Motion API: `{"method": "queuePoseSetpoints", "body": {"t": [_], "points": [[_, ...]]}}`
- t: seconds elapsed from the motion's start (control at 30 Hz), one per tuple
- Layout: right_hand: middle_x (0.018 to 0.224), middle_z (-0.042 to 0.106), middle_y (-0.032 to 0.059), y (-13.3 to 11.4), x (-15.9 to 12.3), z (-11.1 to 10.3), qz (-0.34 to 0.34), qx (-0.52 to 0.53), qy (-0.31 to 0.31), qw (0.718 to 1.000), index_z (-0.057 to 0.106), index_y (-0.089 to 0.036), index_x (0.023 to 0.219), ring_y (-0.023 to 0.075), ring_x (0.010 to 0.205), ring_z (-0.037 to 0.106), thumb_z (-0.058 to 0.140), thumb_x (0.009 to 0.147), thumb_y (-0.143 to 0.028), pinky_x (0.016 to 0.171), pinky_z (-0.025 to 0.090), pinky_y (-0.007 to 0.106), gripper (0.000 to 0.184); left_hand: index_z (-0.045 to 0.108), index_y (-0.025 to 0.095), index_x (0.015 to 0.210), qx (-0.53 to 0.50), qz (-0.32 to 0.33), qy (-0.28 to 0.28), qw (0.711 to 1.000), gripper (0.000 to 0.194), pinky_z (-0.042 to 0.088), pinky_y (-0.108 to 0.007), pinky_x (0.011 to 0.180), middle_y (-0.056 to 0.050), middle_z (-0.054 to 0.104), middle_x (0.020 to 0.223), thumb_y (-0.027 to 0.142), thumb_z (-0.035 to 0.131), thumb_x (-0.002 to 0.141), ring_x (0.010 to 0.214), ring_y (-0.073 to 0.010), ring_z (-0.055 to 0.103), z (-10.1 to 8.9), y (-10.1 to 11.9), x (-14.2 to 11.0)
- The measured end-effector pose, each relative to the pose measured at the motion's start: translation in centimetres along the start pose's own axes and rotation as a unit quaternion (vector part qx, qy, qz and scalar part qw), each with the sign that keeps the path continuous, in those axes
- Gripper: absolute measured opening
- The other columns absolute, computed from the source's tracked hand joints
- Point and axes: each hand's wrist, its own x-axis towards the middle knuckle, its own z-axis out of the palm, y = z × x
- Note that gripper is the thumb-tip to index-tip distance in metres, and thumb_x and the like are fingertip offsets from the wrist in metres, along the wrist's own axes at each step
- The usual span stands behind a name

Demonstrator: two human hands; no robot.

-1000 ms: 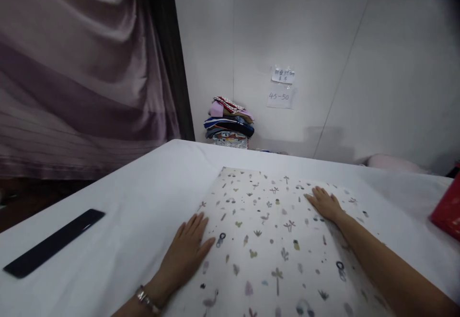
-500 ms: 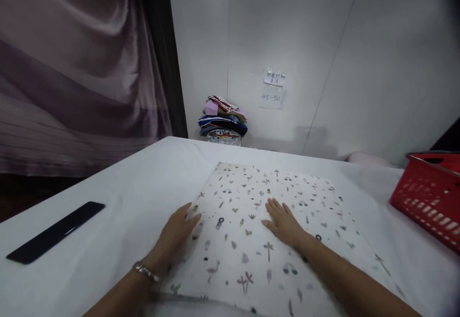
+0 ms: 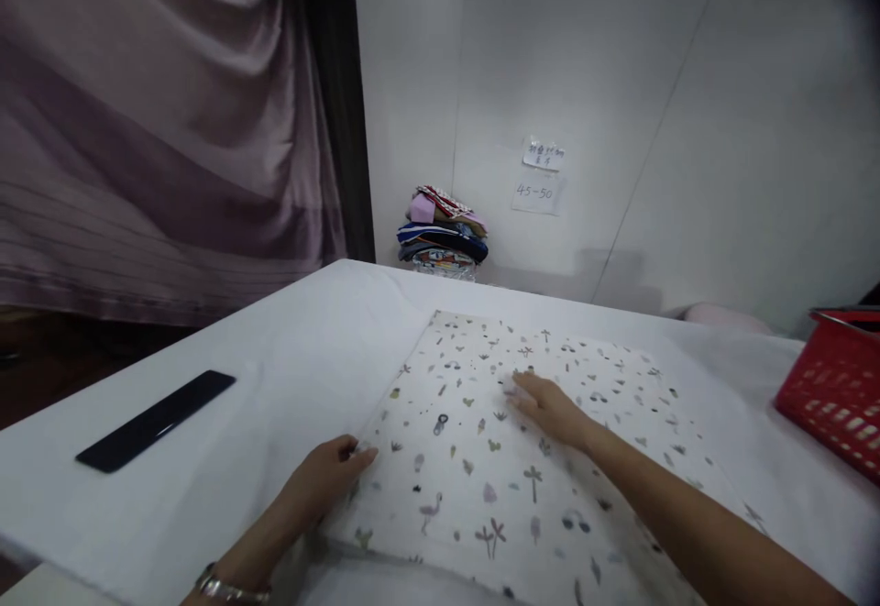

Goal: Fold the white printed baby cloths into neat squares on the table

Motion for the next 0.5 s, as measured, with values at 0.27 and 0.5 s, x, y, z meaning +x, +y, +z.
{"method": "queuePoseSetpoints", "body": {"t": [0.27, 0.5], "points": [[0.109, 0.066, 0.0092, -3.5, 11.9, -3.4, 0.055, 0.088, 0.077, 0.992, 0.064, -0.016, 0.112, 0.0195, 0.089, 0.065, 0.048, 0.086, -0.032, 0.078, 0.049, 0.028, 0.034, 0.055, 0.018, 0.070, 0.044, -0.019, 0.028, 0.998, 0.036, 0.036, -0.029, 0.062, -0.003, 0.060, 0.069, 0.051, 0.039, 0.076, 0.070, -0.0208, 0.056, 1.0, -2.3, -2.8], [0.096, 0.067, 0.0092, -6.6, 22.7, -0.9, 0.110, 0.085, 0.028, 0.990, 0.055, -0.013, 0.121, 0.0112, 0.059, 0.064, 0.050, 0.088, -0.023, 0.053, 0.050, 0.021, 0.035, 0.056, 0.025, 0.106, 0.033, -0.075, 0.081, 0.993, 0.044, 0.042, -0.032, 0.075, -0.004, 0.067, 0.092, 0.052, 0.033, 0.080, 0.087, -0.0247, 0.062, 2.3, -2.2, -3.8]]}}
